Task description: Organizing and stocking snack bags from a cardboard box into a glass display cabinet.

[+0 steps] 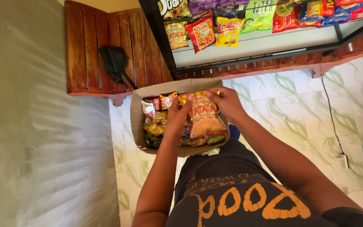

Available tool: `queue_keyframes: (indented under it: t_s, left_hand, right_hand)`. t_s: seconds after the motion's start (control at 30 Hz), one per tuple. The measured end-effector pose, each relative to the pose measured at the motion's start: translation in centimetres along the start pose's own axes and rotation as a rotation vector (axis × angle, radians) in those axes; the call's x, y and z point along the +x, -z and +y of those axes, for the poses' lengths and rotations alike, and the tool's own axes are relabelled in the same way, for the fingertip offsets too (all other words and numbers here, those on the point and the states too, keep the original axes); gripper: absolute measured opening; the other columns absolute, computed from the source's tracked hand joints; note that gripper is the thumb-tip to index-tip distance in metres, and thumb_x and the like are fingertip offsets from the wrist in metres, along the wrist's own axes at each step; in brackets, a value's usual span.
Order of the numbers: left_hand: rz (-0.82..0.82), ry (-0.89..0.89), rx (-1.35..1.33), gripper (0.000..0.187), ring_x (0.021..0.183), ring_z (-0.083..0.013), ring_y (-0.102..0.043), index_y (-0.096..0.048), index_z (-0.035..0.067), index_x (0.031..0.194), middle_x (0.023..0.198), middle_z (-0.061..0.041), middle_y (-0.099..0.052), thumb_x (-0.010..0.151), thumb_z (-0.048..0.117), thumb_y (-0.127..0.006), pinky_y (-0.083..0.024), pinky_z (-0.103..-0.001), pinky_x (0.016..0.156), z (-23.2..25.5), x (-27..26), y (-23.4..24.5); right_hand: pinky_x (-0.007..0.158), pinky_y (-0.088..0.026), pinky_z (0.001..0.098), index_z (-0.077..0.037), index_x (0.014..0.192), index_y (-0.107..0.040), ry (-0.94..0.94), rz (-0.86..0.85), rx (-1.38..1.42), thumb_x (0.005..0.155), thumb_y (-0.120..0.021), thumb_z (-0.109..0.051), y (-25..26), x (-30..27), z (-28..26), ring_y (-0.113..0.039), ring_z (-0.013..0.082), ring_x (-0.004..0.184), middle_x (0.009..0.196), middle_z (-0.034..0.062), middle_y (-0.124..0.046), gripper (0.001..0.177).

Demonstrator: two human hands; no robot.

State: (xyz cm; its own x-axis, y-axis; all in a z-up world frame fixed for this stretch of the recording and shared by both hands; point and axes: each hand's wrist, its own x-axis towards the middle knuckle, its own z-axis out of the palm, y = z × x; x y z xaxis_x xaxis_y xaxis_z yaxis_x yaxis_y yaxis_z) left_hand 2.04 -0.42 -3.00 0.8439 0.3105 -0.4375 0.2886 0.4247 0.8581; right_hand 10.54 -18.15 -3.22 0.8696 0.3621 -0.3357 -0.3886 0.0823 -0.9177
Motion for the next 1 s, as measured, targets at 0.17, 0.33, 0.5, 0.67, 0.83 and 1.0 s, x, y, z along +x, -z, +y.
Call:
queue_keyframes:
  t_s: [0.17,0.33,0.5,0.67,0.83,1.0]
  left_hand:
    - [-0.223,0.177,0.122,0.072,0.086,-0.018,-0.07,-0.047,0.006,0.144,0.104,-0.014,-0.072,0.084,0.028,-0.08,-0.058,-0.031,0.072,1.9,-2.3,-1.1]
    - [-0.301,0.081,0.031,0.069,0.102,-0.0219,-0.071,-0.049,-0.001,0.143,0.119,-0.017,-0.072,0.087,0.023,-0.081,-0.06,-0.034,0.085,0.0,-1.5,-1.0]
    - [-0.224,0.028,0.014,0.061,0.106,-0.0206,-0.071,-0.051,-0.005,0.14,0.122,-0.015,-0.072,0.092,0.021,-0.078,-0.058,-0.032,0.091,-0.2,-0.4,-1.1]
    - [-0.201,0.038,-0.044,0.059,0.101,-0.0206,-0.071,-0.056,-0.006,0.138,0.119,-0.015,-0.072,0.092,0.026,-0.076,-0.059,-0.033,0.087,-2.6,0.3,-1.9]
    - [-0.201,0.029,-0.095,0.065,0.102,-0.0171,-0.071,-0.049,0.001,0.141,0.12,-0.01,-0.071,0.088,0.026,-0.077,-0.059,-0.032,0.088,-2.0,-1.2,-4.8]
    - [-0.14,0.065,0.026,0.067,0.099,-0.019,-0.072,-0.048,0.001,0.14,0.116,-0.014,-0.073,0.088,0.029,-0.079,-0.06,-0.032,0.084,-2.9,-0.4,-6.2]
  right_hand:
    - [0.073,-0.056,0.025,0.002,0.11,-0.073,0.088,0.074,0.042,0.095,-0.074,-0.012,2.2,1.7,0.5,-0.066,0.0098,0.081,0.093,0.0055,-0.074,0.021]
    - [0.074,-0.055,0.0264,0.002,0.111,-0.073,0.038,0.084,0.017,0.097,-0.075,-0.015,2.5,1.1,-0.5,-0.066,0.0108,0.082,0.093,0.0062,-0.073,0.022]
    - [0.079,-0.059,0.0306,-0.004,0.133,-0.057,-0.118,-0.012,0.076,0.094,-0.073,-0.023,2.1,-1.1,-1.2,-0.068,0.0138,0.095,0.112,0.0085,-0.069,0.047]
    - [0.074,-0.063,0.0392,-0.007,0.137,-0.053,-0.306,-0.042,0.003,0.091,-0.068,-0.031,1.5,-4.9,-4.5,-0.071,0.021,0.099,0.119,0.0081,-0.067,0.053]
    - [0.076,-0.066,0.0433,-0.003,0.138,-0.054,-0.378,-0.076,0.011,0.091,-0.069,-0.029,4.6,-4.4,-2.5,-0.07,0.0229,0.104,0.121,0.0078,-0.067,0.056]
    - [0.086,-0.063,0.043,0.002,0.139,-0.054,-0.385,-0.056,0.224,0.093,-0.07,-0.022,7.3,-2.9,-2.7,-0.071,0.0242,0.107,0.122,0.01,-0.07,0.055]
